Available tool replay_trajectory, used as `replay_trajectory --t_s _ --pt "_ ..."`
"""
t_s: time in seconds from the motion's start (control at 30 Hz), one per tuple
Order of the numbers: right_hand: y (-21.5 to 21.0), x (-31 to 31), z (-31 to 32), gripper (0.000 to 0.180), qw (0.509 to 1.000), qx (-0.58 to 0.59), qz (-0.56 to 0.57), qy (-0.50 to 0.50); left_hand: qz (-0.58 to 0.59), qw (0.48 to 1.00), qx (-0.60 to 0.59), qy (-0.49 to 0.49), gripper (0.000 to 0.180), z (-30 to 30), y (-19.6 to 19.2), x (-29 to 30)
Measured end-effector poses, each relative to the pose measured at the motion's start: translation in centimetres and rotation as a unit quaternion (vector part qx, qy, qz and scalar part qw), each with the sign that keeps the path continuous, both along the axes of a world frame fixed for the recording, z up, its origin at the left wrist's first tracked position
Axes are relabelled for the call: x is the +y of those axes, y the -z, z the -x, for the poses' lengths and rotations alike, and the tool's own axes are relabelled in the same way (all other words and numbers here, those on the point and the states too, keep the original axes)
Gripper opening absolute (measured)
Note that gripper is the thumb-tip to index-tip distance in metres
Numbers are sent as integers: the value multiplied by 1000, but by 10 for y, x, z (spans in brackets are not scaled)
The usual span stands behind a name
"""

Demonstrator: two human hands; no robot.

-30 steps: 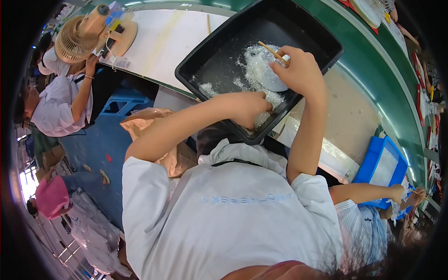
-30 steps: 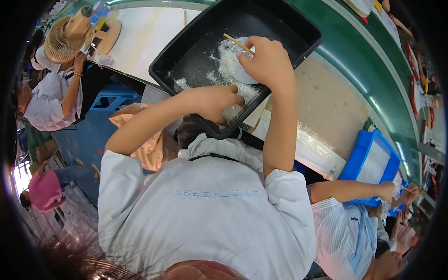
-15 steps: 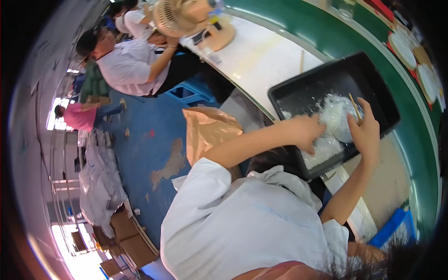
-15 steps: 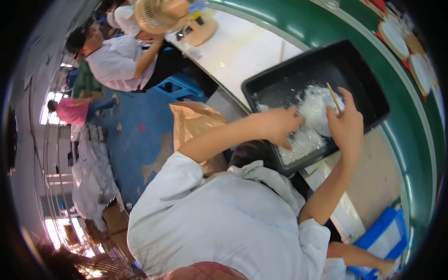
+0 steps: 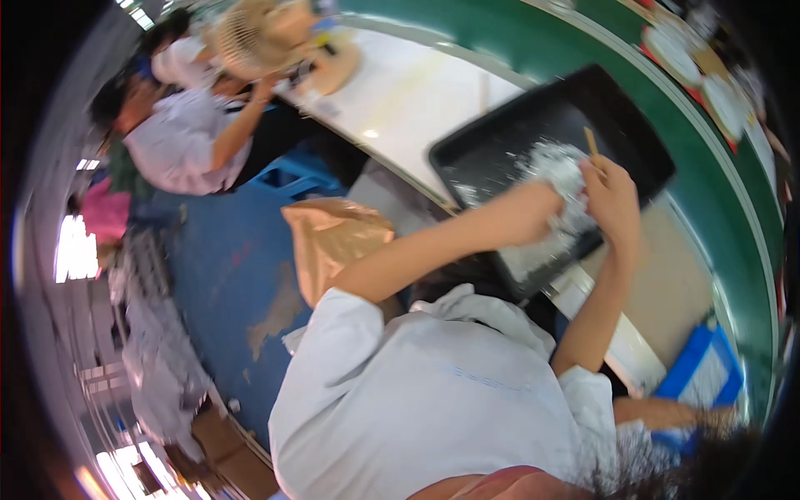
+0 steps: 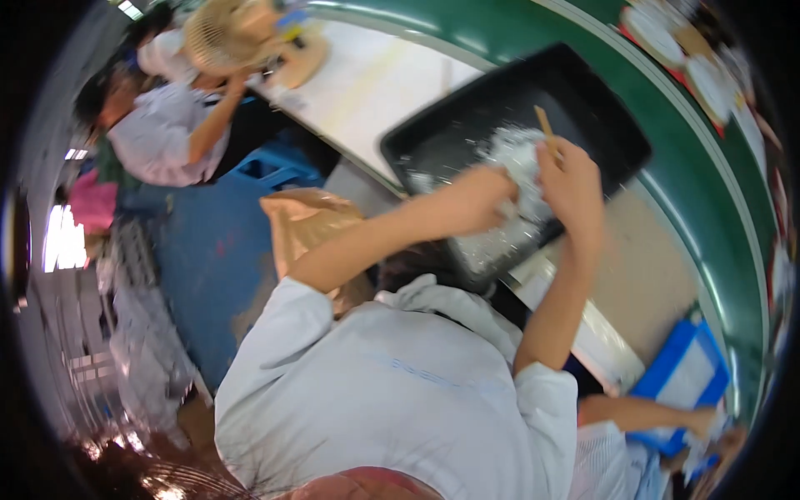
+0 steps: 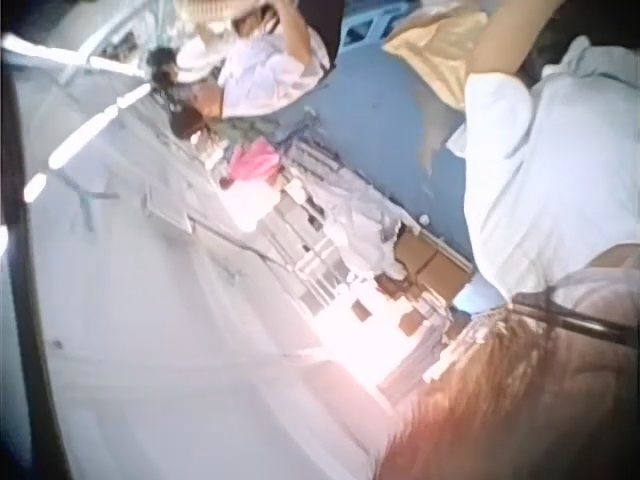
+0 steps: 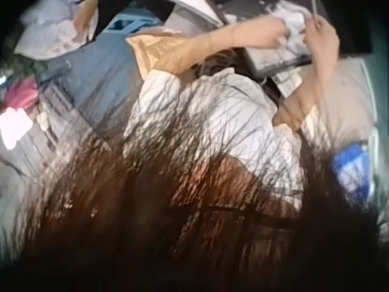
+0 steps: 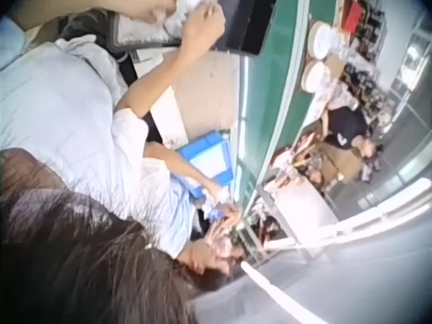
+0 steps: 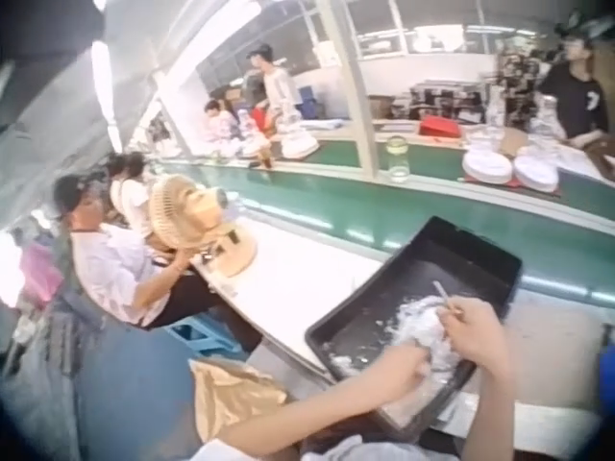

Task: Decorating clear plastic ornaments by applying glue with a brush and coating them with white flakes.

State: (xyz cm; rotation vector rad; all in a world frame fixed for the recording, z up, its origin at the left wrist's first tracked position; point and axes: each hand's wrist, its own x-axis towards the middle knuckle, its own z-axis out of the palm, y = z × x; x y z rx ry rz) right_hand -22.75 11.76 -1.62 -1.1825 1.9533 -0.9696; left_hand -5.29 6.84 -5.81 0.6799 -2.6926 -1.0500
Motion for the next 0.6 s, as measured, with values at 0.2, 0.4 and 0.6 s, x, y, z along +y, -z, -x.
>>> replay_trajectory --t_s 0.2,0.4,0.6 --pt "-2 10 16 30 998 -42 44 4 62 989 116 -64 19 -7 -14 -30" --pt "2 -2 23 28 998 55 29 -6 73 981 -157 -83 22 -8 -13 -29" --pt "-6 -3 11 21 994 48 95 14 116 985 -72 -104 49 -14 -10 -31"
